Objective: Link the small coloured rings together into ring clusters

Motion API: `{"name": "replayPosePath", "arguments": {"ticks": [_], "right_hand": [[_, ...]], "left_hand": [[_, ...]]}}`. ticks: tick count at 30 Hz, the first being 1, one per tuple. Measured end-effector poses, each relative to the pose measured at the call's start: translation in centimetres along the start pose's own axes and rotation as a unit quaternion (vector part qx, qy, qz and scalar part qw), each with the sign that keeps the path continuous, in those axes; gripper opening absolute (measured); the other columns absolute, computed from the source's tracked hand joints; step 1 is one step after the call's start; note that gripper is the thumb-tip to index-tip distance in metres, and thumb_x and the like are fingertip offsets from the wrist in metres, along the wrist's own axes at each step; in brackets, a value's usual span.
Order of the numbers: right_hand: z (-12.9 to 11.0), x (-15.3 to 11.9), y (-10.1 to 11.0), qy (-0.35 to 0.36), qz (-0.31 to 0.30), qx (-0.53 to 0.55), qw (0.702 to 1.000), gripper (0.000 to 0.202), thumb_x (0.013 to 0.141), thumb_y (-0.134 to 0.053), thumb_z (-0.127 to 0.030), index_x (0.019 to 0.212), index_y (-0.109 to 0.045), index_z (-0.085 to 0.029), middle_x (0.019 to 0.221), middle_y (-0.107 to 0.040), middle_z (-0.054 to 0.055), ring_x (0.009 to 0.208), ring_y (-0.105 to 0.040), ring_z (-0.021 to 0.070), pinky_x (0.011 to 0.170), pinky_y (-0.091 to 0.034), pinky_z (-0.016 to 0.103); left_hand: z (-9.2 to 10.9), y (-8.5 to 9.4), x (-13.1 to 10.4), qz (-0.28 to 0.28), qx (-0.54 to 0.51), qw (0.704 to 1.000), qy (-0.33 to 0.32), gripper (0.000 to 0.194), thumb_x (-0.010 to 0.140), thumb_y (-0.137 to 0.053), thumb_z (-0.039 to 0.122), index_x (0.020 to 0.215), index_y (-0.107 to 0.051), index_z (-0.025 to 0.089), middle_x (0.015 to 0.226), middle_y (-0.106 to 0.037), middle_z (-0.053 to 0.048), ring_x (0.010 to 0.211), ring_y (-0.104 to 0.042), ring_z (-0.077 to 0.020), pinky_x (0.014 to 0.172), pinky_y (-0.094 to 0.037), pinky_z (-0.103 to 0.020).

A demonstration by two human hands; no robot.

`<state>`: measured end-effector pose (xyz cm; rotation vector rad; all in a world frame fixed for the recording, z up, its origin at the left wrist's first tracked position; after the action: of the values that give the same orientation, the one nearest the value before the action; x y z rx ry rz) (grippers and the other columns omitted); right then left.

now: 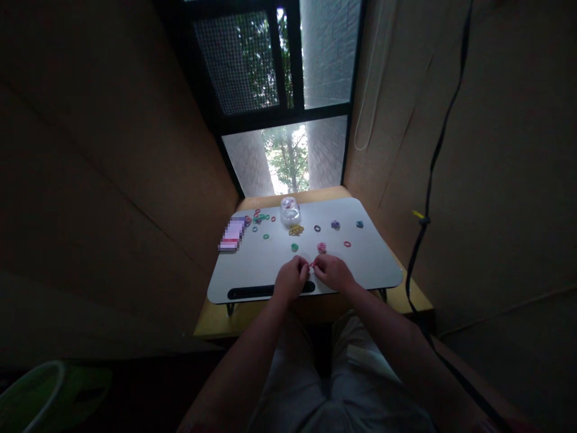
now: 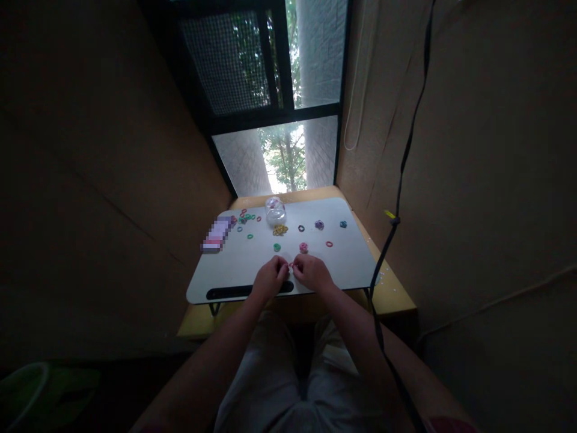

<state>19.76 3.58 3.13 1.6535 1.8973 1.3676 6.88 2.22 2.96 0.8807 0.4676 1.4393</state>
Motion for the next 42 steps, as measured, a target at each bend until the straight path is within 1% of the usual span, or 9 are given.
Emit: {"name": "replayPosePath", "arguments": {"ticks": [5, 8, 11, 18, 27, 30, 33, 38, 42], "right_hand": [[0.0, 0.0, -0.3, 0.009, -0.008, 0.000, 1.000, 0.009, 0.080, -0.055, -0.024, 0.080, -0.063, -0.020, 0.072, -0.064, 0.001, 0.067, -0.055, 0.0135, 0.062, -0.034, 0.023], [0.2, 0.0, -0.5, 0.005, -0.012, -0.001, 1.000, 0.009, 0.079, -0.057, -0.023, 0.081, -0.064, -0.020, 0.072, -0.064, 0.001, 0.067, -0.055, 0.0134, 0.062, -0.034, 0.023], [0.2, 0.0, -0.4, 0.000, -0.010, -0.004, 1.000, 0.009, 0.078, -0.057, -0.024, 0.081, -0.064, -0.020, 0.071, -0.063, 0.001, 0.065, -0.054, 0.0132, 0.061, -0.033, 0.023], [0.0, 0.0, -0.1, -0.002, -0.013, 0.007, 1.000, 0.009, 0.079, -0.055, -0.023, 0.078, -0.063, -0.020, 0.069, -0.062, 0.001, 0.064, -0.052, 0.0131, 0.060, -0.032, 0.023], [0.0, 0.0, 0.2, -0.006, -0.003, 0.027, 1.000, 0.011, 0.080, -0.053, -0.024, 0.075, -0.061, -0.020, 0.067, -0.060, 0.000, 0.062, -0.051, 0.0128, 0.060, -0.032, 0.023], [0.0, 0.1, 0.3, 0.001, 0.003, 0.051, 0.999, 0.012, 0.080, -0.052, -0.023, 0.073, -0.061, -0.020, 0.067, -0.060, 0.000, 0.063, -0.051, 0.0128, 0.060, -0.033, 0.023], [0.6, 0.4, 0.3, -0.004, 0.011, 0.098, 0.995, 0.013, 0.079, -0.051, -0.022, 0.071, -0.061, -0.019, 0.066, -0.060, -0.001, 0.061, -0.051, 0.0122, 0.060, -0.035, 0.023], [2.1, 1.2, 0.1, -0.030, 0.013, 0.207, 0.978, 0.013, 0.076, -0.052, -0.025, 0.067, -0.059, -0.018, 0.062, -0.057, -0.002, 0.059, -0.049, 0.0116, 0.059, -0.038, 0.022], [2.6, 1.6, 0.2, -0.038, 0.018, 0.246, 0.968, 0.014, 0.074, -0.053, -0.026, 0.063, -0.056, -0.018, 0.058, -0.052, -0.003, 0.057, -0.045, 0.0110, 0.058, -0.037, 0.022]], "left_hand": [[0.5, -0.1, 0.0, -0.013, -0.056, 0.998, -0.016, 0.021, 0.086, -0.054, 0.038, 0.099, -0.060, 0.022, 0.086, -0.068, 0.000, 0.069, -0.060, -0.0116, 0.067, -0.042, -0.024], [0.7, -0.1, 0.0, -0.022, -0.033, 0.999, -0.020, 0.020, 0.086, -0.054, 0.038, 0.091, -0.063, 0.022, 0.081, -0.067, 0.000, 0.068, -0.059, -0.0123, 0.065, -0.042, -0.025], [0.6, 0.0, 0.0, -0.014, 0.000, 1.000, -0.013, 0.017, 0.085, -0.054, 0.035, 0.085, -0.063, 0.020, 0.077, -0.066, -0.001, 0.068, -0.058, -0.0132, 0.063, -0.040, -0.025], [0.6, 0.1, 0.1, -0.008, 0.009, 1.000, -0.005, 0.012, 0.083, -0.055, 0.030, 0.085, -0.062, 0.020, 0.076, -0.065, -0.001, 0.067, -0.057, -0.0131, 0.063, -0.040, -0.025], [0.5, 0.0, 0.0, -0.006, 0.013, 1.000, -0.016, 0.016, 0.088, -0.049, 0.033, 0.088, -0.059, 0.021, 0.078, -0.065, -0.001, 0.070, -0.058, -0.0141, 0.065, -0.039, -0.025], [0.5, 0.0, 0.0, -0.013, 0.019, 1.000, -0.010, 0.016, 0.089, -0.048, 0.032, 0.090, -0.059, 0.021, 0.083, -0.067, -0.003, 0.073, -0.059, -0.0147, 0.066, -0.039, -0.026], [0.5, 0.0, 0.0, -0.017, 0.027, 0.999, -0.009, 0.017, 0.090, -0.047, 0.032, 0.091, -0.059, 0.021, 0.084, -0.067, -0.003, 0.074, -0.059, -0.0154, 0.067, -0.039, -0.026], [0.8, -0.1, 0.1, -0.019, 0.031, 0.999, -0.021, 0.016, 0.090, -0.046, 0.032, 0.090, -0.058, 0.021, 0.081, -0.066, -0.003, 0.073, -0.058, -0.0157, 0.066, -0.038, -0.027], [0.6, -0.2, 0.2, -0.025, 0.031, 0.999, -0.021, 0.015, 0.091, -0.046, 0.032, 0.090, -0.056, 0.022, 0.081, -0.066, -0.003, 0.073, -0.058, -0.0155, 0.067, -0.038, -0.026]]}}
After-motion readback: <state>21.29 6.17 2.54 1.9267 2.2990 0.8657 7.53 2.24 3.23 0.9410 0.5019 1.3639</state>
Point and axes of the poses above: each hand's wrist, its own x-axis towards the middle knuckle, its own y-axis out of the back of the hand, z = x × y, the point moved 9 cm from there along x, towards the middle knuckle
